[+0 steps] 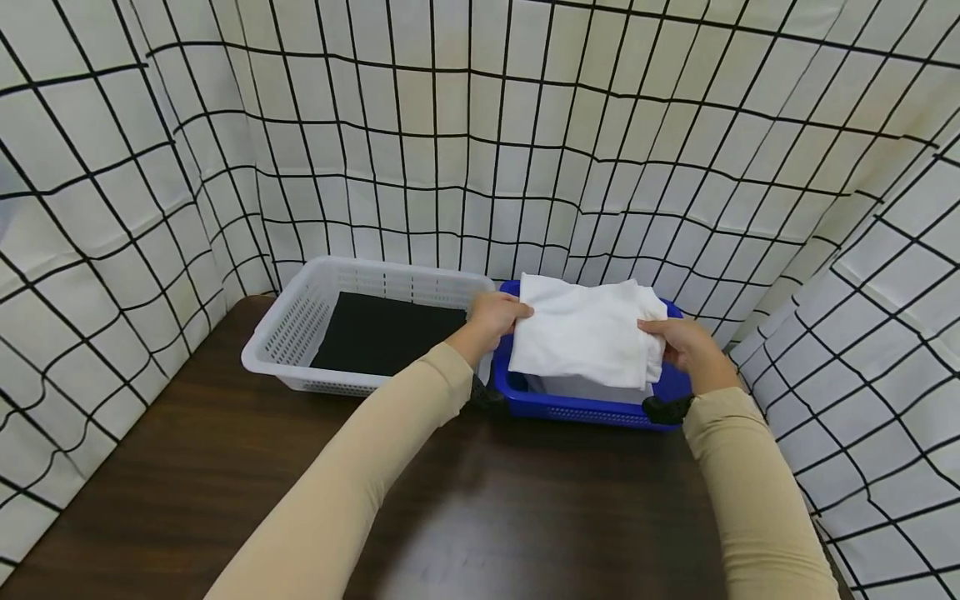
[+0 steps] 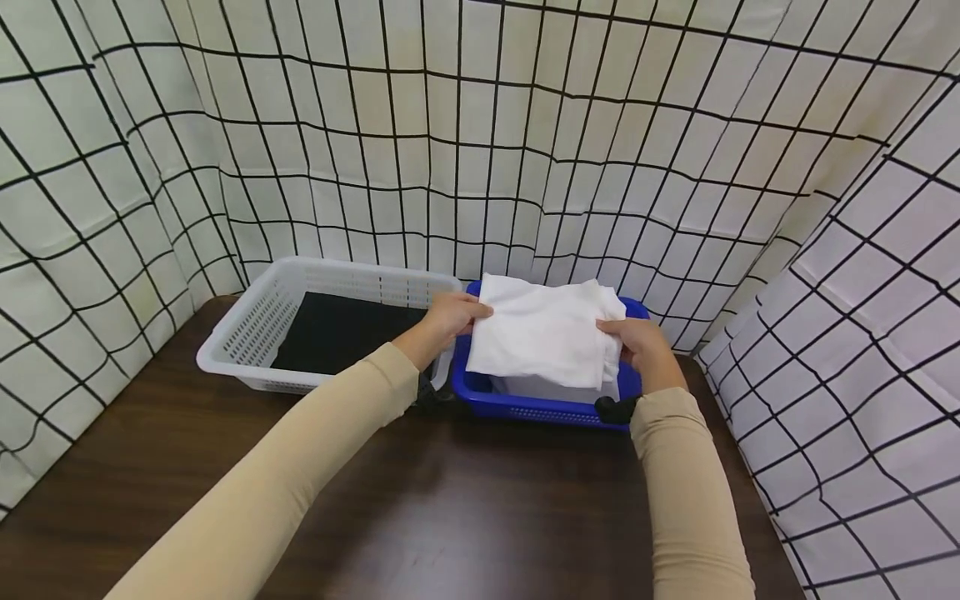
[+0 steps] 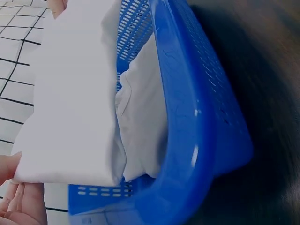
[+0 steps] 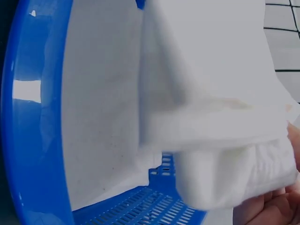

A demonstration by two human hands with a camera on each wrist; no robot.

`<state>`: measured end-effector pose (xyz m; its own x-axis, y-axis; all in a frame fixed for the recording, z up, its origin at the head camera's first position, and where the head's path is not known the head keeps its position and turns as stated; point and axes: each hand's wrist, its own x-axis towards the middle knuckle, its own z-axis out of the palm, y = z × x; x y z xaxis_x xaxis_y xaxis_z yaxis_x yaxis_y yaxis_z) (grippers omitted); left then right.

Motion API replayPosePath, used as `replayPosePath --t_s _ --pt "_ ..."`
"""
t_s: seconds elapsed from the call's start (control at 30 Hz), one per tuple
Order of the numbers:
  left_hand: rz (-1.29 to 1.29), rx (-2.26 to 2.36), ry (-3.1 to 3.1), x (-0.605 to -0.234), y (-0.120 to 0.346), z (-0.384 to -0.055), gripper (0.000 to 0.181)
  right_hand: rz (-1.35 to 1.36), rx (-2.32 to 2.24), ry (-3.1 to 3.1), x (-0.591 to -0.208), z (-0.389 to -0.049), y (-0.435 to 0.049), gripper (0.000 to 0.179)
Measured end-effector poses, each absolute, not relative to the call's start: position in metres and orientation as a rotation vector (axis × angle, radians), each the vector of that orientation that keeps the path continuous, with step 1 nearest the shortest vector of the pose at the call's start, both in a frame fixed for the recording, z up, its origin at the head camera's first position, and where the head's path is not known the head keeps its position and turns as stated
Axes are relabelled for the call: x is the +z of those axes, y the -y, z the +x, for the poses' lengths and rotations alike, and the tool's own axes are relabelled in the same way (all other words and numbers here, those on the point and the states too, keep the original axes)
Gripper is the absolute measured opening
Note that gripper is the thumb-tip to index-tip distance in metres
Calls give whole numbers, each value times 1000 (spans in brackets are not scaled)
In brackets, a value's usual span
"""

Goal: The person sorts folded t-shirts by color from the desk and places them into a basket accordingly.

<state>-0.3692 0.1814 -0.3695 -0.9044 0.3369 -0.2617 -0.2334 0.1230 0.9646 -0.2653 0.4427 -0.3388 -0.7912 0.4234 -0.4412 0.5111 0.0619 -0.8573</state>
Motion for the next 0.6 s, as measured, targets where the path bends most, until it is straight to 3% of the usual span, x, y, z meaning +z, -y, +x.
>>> replayPosePath --t_s 0.2,0.6 --pt "82 1791 -2062 -378 -193 -370 37 1067 -1733 -2339 -346 -269 -440 64" --pt "166 1572 -2229 -392 -201 -365 35 1171 -1590 -2459 -359 -270 -441 71"
